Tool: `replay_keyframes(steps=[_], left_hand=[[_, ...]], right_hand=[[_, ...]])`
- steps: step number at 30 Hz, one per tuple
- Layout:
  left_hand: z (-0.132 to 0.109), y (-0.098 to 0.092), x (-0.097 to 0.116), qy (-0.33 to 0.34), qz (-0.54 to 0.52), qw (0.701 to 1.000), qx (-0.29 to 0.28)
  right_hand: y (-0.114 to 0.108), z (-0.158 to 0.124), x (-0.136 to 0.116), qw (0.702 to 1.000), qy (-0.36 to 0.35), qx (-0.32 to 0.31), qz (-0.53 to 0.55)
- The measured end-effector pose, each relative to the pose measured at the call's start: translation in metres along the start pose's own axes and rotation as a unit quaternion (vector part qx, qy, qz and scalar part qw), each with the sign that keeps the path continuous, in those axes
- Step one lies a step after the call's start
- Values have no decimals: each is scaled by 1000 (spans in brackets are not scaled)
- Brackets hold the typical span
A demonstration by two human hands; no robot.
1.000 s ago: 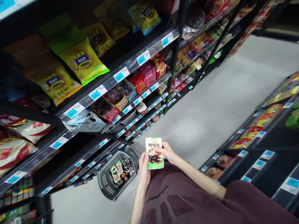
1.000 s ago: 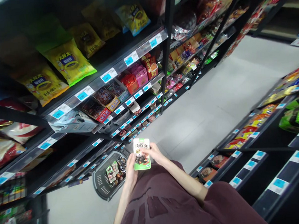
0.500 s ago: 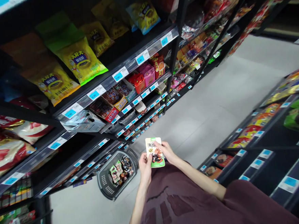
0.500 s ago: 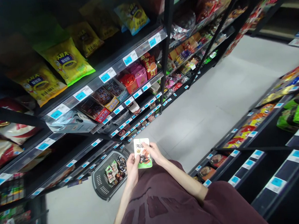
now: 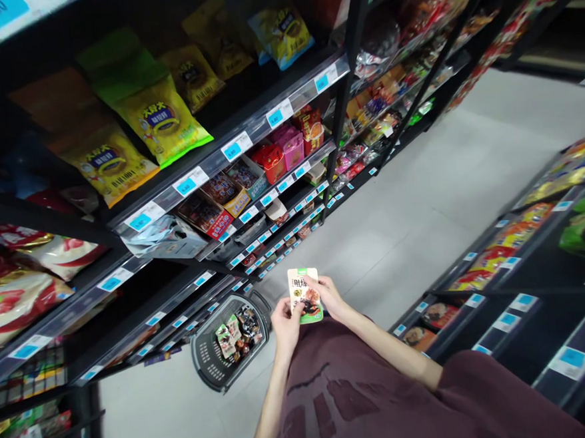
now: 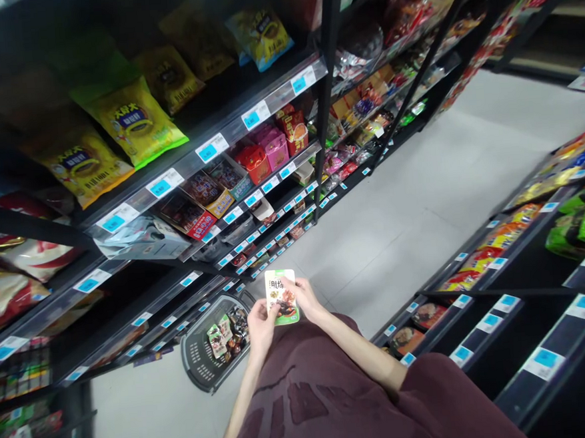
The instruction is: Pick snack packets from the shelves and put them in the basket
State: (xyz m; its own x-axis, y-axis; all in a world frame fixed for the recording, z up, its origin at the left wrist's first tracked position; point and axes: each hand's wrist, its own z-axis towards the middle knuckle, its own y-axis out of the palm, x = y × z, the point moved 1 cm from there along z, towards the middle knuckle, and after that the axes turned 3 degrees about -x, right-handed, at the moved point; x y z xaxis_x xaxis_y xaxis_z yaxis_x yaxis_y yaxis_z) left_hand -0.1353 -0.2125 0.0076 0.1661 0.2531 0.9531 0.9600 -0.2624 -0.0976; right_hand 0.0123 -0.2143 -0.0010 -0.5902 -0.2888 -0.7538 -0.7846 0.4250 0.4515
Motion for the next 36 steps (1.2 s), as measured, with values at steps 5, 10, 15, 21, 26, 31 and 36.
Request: replay_keyframes(steps=[5, 10, 15, 21, 26, 31, 36], left_hand=[[0, -1, 8, 47, 87, 995, 8], [-4, 2, 21, 95, 146, 985, 11], [-10, 8, 25, 116, 181, 977, 2], [-10, 14, 21, 106, 192, 976, -9], [-2, 18, 14, 77, 178, 981, -14], [6, 22, 6, 45, 198, 979, 20], [16, 33, 5, 106, 191, 975, 30]], right_hand=[[-2, -1, 1, 1000, -3, 11, 8], [-2, -4, -3, 1000, -1, 7, 21], [-3, -4, -3, 1000, 11, 4, 28], [-4, -1, -5, 999, 24, -9, 18], [-5, 0, -16, 997, -7, -42, -59], [-14, 6, -22, 965, -101, -103, -219], [-31, 7, -30, 916, -145, -49, -371]])
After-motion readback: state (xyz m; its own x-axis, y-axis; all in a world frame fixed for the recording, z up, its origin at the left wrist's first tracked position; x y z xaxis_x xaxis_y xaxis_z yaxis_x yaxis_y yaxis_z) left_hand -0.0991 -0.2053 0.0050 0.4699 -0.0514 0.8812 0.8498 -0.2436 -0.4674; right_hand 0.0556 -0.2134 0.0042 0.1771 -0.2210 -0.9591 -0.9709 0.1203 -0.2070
